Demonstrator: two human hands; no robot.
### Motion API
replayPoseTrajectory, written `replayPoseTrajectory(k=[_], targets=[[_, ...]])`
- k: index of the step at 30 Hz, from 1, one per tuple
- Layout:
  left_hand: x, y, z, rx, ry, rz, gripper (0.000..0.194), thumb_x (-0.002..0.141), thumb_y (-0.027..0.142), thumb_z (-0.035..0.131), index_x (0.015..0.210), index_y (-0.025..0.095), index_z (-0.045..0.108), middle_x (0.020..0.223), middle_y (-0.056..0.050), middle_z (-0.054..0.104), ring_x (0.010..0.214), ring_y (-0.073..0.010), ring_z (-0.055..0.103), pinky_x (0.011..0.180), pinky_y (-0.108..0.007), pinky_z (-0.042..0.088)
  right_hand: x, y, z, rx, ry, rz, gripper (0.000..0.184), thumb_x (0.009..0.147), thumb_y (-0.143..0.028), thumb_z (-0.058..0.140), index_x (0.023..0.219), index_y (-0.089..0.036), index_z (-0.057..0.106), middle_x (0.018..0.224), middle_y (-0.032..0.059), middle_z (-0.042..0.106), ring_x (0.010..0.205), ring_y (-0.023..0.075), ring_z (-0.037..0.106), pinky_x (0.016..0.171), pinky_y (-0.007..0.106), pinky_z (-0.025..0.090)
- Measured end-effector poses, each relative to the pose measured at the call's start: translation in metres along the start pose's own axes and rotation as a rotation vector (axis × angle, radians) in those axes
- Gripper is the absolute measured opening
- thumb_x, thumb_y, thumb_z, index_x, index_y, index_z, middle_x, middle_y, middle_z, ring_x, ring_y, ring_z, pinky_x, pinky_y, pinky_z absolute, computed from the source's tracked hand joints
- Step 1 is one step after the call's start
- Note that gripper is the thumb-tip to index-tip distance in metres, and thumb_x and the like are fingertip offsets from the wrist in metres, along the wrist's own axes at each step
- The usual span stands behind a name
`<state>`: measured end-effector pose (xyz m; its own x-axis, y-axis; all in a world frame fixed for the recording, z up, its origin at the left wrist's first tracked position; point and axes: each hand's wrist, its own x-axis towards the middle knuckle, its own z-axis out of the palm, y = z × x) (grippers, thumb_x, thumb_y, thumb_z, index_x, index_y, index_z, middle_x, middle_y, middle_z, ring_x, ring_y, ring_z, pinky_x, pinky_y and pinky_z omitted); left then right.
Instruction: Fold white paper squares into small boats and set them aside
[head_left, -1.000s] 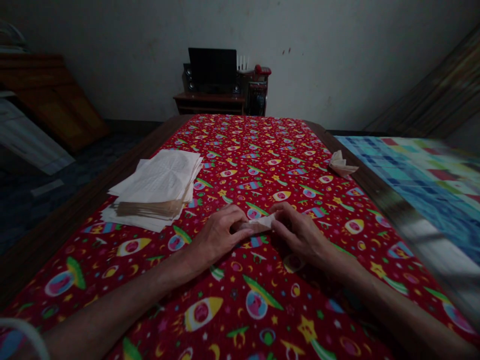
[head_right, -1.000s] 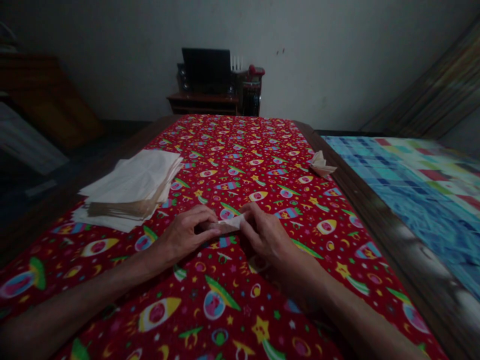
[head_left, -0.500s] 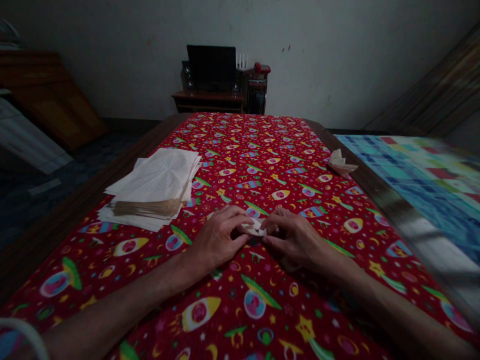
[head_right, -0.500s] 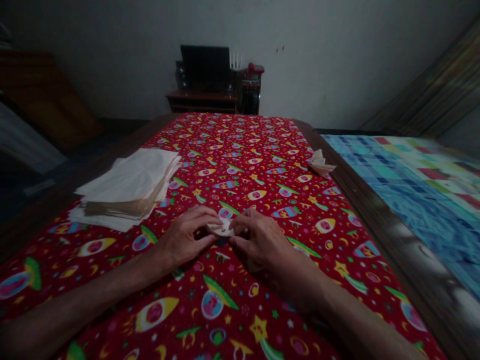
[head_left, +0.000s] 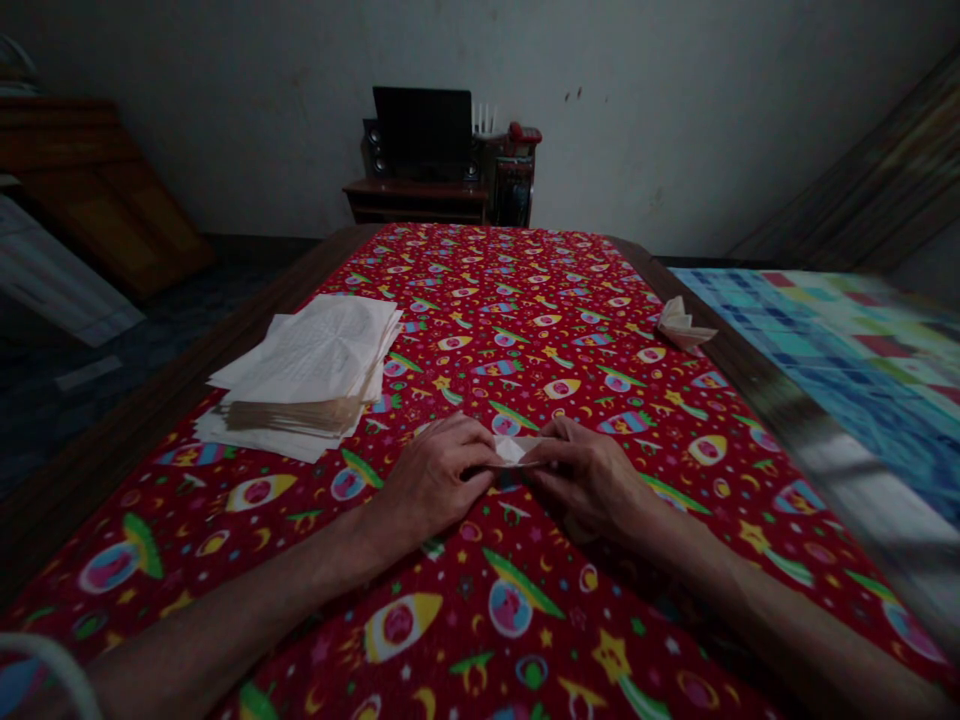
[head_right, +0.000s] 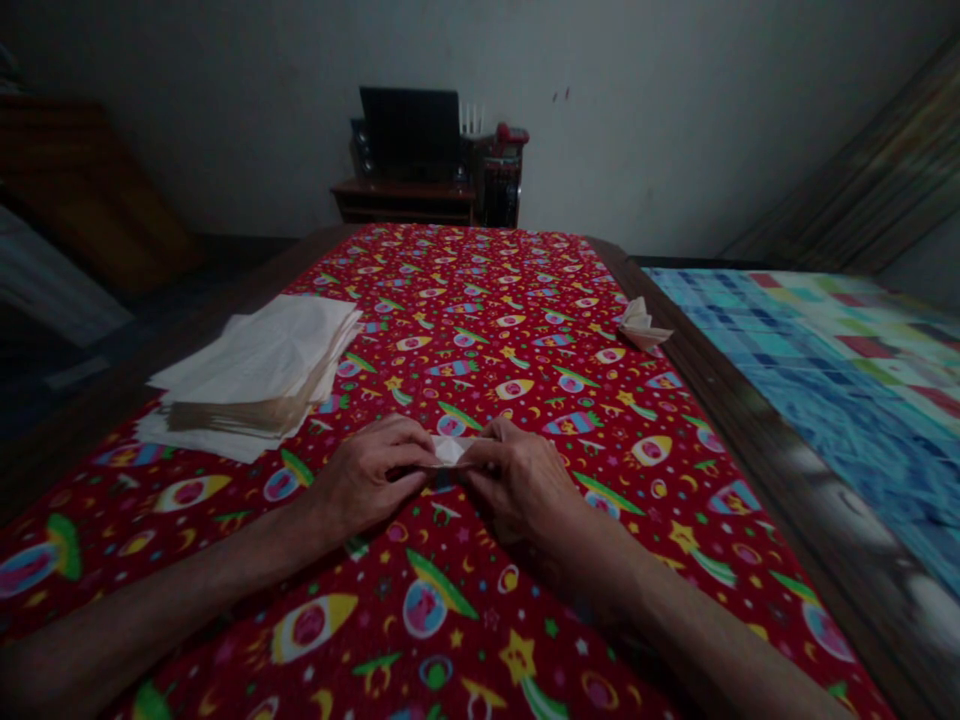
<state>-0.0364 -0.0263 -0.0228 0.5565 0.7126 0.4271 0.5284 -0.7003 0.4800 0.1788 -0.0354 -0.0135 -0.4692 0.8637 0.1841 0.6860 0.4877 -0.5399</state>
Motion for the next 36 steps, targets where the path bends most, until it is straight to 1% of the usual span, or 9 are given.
replayPoseTrajectory(k=[3,8,15,18,24,28,31,34,36], targets=[[0.004,-0.002,0.0,-0.07,0.016,-0.069,0.009,0.082,0.018,0.062,0.075,0.018,0.067,0.085,-0.002,0.063,0.082,-0.0157,0.058,0.075,-0.029,0.046,0.003,0.002,-0.003,0.04,-0.034,0.026,0.021,0.088,-0.033,0.054,0.088,-0.023,0.072,0.081,0.003,0.062,0.07,0.0136,0.055,0.06,0.023,0.039],[0.012,-0.007,-0.002,-0.07,0.014,-0.191,0.019,0.082,0.023,0.062,0.064,0.016,0.061,0.082,-0.001,0.059,0.076,-0.0137,0.056,0.068,-0.026,0.045,0.01,0.003,-0.006,0.064,-0.028,0.154,0.032,0.088,-0.038,0.049,0.07,-0.018,0.065,0.064,0.001,0.059,0.055,0.0116,0.049,0.05,0.023,0.032],[0.014,-0.007,-0.004,0.005,-0.006,-0.28,0.008,0.077,0.023,0.066,0.08,0.017,0.06,0.08,0.0,0.057,0.075,-0.0155,0.056,0.065,-0.027,0.043,0.019,-0.003,-0.006,-0.006,0.016,0.301,0.014,0.079,-0.032,0.06,0.081,-0.019,0.056,0.063,-0.0018,0.057,0.054,0.0114,0.048,0.049,0.022,0.029],[0.014,-0.008,-0.005,-0.013,-0.004,-0.271,0.01,0.078,0.018,0.064,0.088,0.018,0.061,0.087,0.0,0.06,0.082,-0.0161,0.057,0.071,-0.027,0.045,0.02,-0.001,-0.005,-0.034,0.009,0.283,0.012,0.081,-0.031,0.057,0.079,-0.019,0.054,0.062,-0.002,0.055,0.053,0.0111,0.046,0.049,0.022,0.028],[0.014,-0.012,-0.008,0.019,-0.019,-0.244,0.006,0.082,0.013,0.059,0.081,0.017,0.062,0.083,-0.001,0.062,0.08,-0.0152,0.059,0.073,-0.027,0.045,0.02,0.002,-0.004,-0.067,0.017,0.227,0.01,0.083,-0.027,0.054,0.077,-0.019,0.053,0.064,-0.0007,0.057,0.055,0.0117,0.05,0.051,0.022,0.029],[0.011,-0.01,-0.01,0.102,-0.014,-0.172,0.011,0.087,0.013,0.053,0.087,0.018,0.063,0.088,-0.003,0.063,0.085,-0.0165,0.058,0.077,-0.029,0.046,0.02,0.002,-0.005,-0.073,0.022,0.21,0.008,0.083,-0.025,0.054,0.078,-0.019,0.053,0.066,0.0,0.059,0.057,0.0123,0.051,0.052,0.022,0.029],[0.007,-0.006,-0.01,0.272,-0.036,-0.009,0.021,0.089,0.015,0.05,0.103,0.022,0.063,0.104,-0.005,0.064,0.099,-0.0214,0.055,0.085,-0.036,0.045,0.021,0.003,-0.004,-0.068,0.026,0.196,0.008,0.082,-0.025,0.055,0.077,-0.02,0.054,0.065,-0.0005,0.059,0.056,0.0121,0.051,0.052,0.022,0.029],[0.001,0.0,-0.007,0.346,-0.114,0.198,0.035,0.089,0.01,0.045,0.12,0.022,0.056,0.124,-0.004,0.06,0.12,-0.0234,0.047,0.101,-0.043,0.036,0.021,0.005,-0.003,-0.074,0.028,0.198,0.008,0.082,-0.025,0.055,0.077,-0.02,0.054,0.065,-0.0005,0.059,0.057,0.012,0.05,0.052,0.022,0.029],[-0.003,0.005,-0.004,0.338,-0.184,0.247,0.044,0.088,0.007,0.042,0.131,0.019,0.047,0.134,-0.004,0.053,0.13,-0.0214,0.04,0.111,-0.044,0.027,0.022,0.006,-0.002,-0.083,0.029,0.205,0.009,0.082,-0.026,0.056,0.076,-0.019,0.054,0.065,0.0,0.059,0.057,0.0123,0.05,0.052,0.022,0.03]])
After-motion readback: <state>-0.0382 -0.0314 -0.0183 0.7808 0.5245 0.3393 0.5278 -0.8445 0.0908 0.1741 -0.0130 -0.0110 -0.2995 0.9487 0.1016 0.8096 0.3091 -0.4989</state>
